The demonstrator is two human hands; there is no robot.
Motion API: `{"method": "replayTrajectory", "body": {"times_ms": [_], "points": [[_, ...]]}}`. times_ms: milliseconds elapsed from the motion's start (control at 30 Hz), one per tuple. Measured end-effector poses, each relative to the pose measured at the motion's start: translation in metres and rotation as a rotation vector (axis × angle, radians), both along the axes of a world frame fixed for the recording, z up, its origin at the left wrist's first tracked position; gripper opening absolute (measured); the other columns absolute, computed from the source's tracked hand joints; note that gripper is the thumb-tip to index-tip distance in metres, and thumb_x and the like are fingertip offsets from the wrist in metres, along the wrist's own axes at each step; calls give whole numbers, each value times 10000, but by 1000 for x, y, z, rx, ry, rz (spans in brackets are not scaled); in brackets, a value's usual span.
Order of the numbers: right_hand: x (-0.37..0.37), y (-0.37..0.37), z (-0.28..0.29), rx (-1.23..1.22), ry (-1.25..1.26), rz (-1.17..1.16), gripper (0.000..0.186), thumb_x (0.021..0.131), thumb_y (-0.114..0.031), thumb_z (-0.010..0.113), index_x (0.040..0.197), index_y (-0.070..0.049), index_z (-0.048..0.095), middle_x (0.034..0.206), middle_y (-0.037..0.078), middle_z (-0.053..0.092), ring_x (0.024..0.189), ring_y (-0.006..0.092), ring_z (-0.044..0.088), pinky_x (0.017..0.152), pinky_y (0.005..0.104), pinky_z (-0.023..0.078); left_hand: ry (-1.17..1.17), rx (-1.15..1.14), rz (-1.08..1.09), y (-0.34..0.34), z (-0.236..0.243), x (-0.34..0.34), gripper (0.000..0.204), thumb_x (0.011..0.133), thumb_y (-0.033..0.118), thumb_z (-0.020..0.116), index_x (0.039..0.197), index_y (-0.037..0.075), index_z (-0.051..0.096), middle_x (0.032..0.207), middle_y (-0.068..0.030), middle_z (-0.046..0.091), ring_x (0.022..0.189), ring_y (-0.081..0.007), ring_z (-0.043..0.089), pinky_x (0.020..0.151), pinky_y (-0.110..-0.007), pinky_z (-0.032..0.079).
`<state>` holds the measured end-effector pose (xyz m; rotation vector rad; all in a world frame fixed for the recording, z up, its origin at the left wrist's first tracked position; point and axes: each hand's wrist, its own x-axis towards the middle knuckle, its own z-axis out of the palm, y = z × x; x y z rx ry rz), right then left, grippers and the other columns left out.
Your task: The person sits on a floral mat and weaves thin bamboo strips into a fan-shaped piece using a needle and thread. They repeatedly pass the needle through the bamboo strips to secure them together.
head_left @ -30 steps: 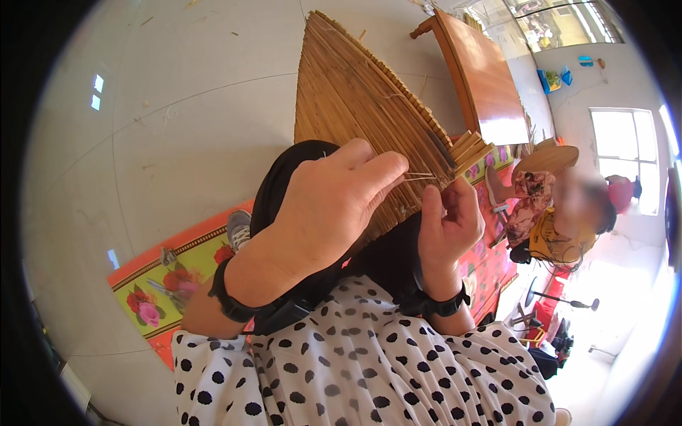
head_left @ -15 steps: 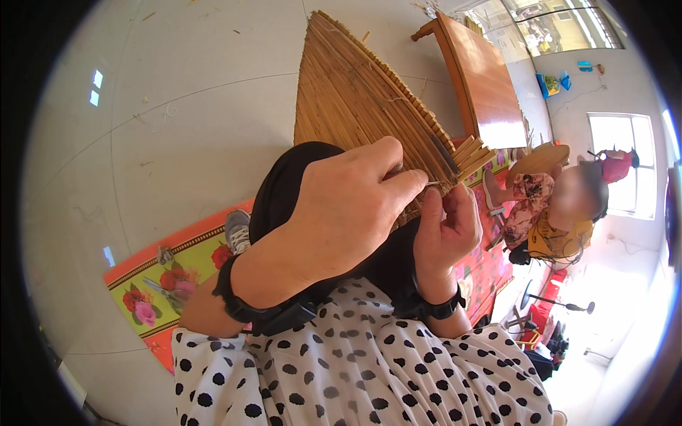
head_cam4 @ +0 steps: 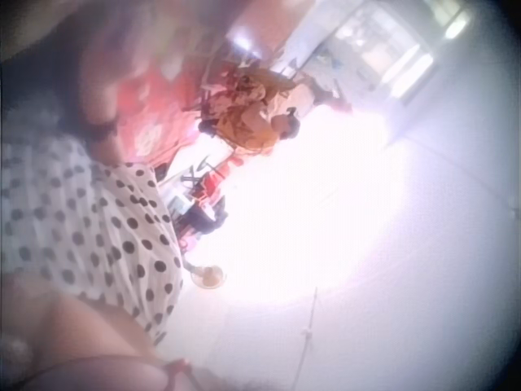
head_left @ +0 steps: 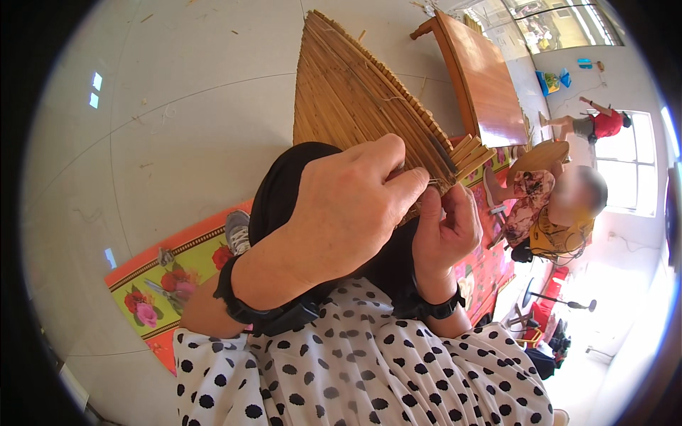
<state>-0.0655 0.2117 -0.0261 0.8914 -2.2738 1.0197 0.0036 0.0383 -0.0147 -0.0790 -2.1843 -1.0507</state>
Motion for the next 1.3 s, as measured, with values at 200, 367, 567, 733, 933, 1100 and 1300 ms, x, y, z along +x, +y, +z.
{"method": "replayTrajectory", "body": {"times_ms": [200, 367, 567, 733, 933, 1100, 1300], "points": [[1, 0, -4, -20, -2, 15, 306, 831, -3, 793, 1121, 39, 705, 933, 124, 730, 692, 172, 676, 636, 272, 538, 12, -7, -5, -1, 0, 3, 225, 753, 124, 750, 974, 86, 736, 815, -43, 526, 726, -202, 639, 570, -332, 501], [2, -1, -3, -17, -15, 5, 309, 823, 4, 797, 1114, 43, 701, 938, 125, 728, 694, 169, 672, 638, 271, 538, -7, -17, -10, -1, 2, 4, 233, 758, 128, 747, 987, 83, 737, 820, -47, 528, 735, -205, 642, 574, -335, 503], [3, 0, 0, 17, 2, -8, 308, 818, 12, 799, 1107, 45, 696, 934, 125, 726, 690, 167, 667, 638, 265, 536, 44, -11, 15, 1, 1, 1, 293, 730, 37, 781, 1018, 87, 759, 805, -32, 492, 656, -188, 580, 550, -318, 487], [2, 1, 1, 8, 4, 5, 309, 814, 19, 800, 1104, 43, 698, 934, 122, 727, 684, 157, 663, 632, 256, 532, 42, -40, 24, 3, 4, 0, 282, 726, 40, 774, 1004, 83, 762, 807, -34, 492, 659, -189, 585, 546, -316, 489], [4, -4, 2, -28, -4, 12, 294, 807, 31, 802, 1085, 41, 709, 931, 114, 732, 686, 134, 659, 632, 245, 531, -12, -172, 22, -4, 13, 1, 295, 704, 39, 762, 995, 83, 764, 805, -33, 492, 662, -181, 588, 540, -310, 490], [6, -7, 4, -35, -15, 10, 271, 810, 32, 793, 1070, 42, 719, 930, 116, 734, 685, 131, 658, 631, 245, 530, 20, -167, 38, -5, 10, 3, 298, 699, 37, 757, 994, 85, 765, 796, -29, 492, 661, -174, 590, 538, -306, 490], [2, -4, 2, -40, -25, 10, 265, 819, 15, 791, 1072, 43, 718, 919, 117, 731, 682, 136, 659, 631, 245, 530, 29, -148, 34, -1, 10, 0, 307, 695, 36, 760, 997, 89, 764, 791, -26, 490, 649, -174, 584, 533, -309, 491]]}}
